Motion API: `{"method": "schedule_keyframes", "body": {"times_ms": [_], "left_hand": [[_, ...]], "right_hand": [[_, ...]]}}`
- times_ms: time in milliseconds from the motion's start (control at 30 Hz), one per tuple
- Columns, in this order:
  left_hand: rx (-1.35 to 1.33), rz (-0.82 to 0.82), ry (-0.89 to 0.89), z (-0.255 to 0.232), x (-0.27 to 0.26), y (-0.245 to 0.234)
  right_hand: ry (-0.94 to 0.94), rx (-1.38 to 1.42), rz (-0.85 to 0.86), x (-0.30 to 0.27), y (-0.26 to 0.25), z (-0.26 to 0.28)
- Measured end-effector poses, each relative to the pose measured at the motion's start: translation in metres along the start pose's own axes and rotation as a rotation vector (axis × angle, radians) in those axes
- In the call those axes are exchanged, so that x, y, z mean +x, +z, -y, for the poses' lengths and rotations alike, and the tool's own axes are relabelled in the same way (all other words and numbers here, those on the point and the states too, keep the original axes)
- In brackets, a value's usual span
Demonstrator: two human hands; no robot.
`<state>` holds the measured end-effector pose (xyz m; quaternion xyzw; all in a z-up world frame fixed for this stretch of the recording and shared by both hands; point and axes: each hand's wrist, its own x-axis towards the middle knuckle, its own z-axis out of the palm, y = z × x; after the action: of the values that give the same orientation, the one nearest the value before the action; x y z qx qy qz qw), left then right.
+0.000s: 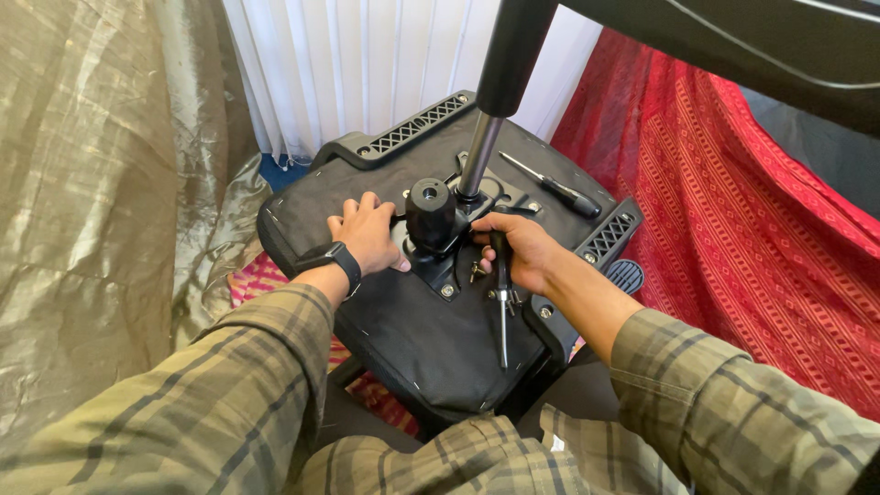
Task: The person assembles a chair base by attaching a metal bracket to the underside of the seat using a screwdriver. They position the bracket, insert screws, and tighten them while holding the seat steady.
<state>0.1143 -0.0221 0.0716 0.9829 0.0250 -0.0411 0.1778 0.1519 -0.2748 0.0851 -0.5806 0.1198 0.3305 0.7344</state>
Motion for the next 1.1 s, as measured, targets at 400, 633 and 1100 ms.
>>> {"method": "schedule_keyframes", "body": {"times_ms": [400, 633, 1100], "left_hand": [[-0.068, -0.154, 0.049, 0.008, -0.021, 0.007], [-0.125, -0.325, -0.388, 0.038, -0.047, 0.0], [-1.596, -0.147, -0.601, 0.111, -0.031, 0.036]], "right_hand": [[0.275, -0.28, -0.053, -0.025, -0.004, 0.034], [0.13, -0.676, -0.512, -0.028, -0.102, 0.056], [0.25, -0.421, -0.518, -0.047, -0.122, 0.001]]}}
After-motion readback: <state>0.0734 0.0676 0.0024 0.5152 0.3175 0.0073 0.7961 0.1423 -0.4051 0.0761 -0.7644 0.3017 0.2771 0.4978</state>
